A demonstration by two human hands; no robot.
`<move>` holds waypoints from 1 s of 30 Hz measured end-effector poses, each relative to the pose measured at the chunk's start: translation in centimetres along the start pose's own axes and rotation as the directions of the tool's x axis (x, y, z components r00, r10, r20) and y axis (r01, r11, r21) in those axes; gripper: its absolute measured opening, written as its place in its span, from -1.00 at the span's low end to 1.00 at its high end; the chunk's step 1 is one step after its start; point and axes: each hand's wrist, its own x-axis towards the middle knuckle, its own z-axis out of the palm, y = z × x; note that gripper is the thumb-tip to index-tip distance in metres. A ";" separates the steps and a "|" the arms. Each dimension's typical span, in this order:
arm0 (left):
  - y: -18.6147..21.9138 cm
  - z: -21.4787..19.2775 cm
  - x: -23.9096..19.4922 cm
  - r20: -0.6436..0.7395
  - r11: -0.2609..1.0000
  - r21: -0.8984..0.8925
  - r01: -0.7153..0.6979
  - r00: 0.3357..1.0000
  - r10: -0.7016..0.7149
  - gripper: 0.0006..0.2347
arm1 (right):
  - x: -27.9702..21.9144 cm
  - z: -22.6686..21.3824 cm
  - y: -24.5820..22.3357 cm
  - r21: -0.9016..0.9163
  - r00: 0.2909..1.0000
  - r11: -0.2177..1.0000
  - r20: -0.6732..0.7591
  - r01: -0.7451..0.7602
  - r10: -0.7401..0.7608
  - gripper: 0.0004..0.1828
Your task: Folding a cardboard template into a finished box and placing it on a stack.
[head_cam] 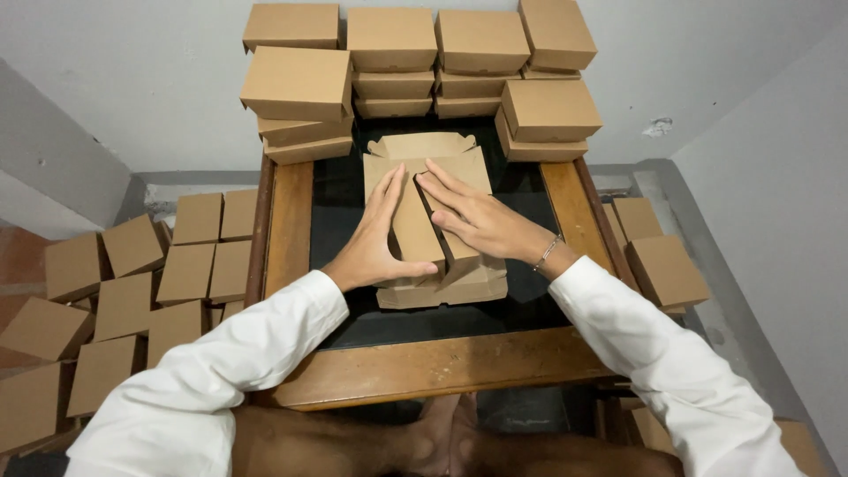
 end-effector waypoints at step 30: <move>1.1 1.1 -0.3 -0.317 0.914 -0.327 -0.240 0.939 0.133 -0.29 | -0.8 3.3 4.5 0.525 0.988 0.839 -0.123 0.142 -0.090 0.47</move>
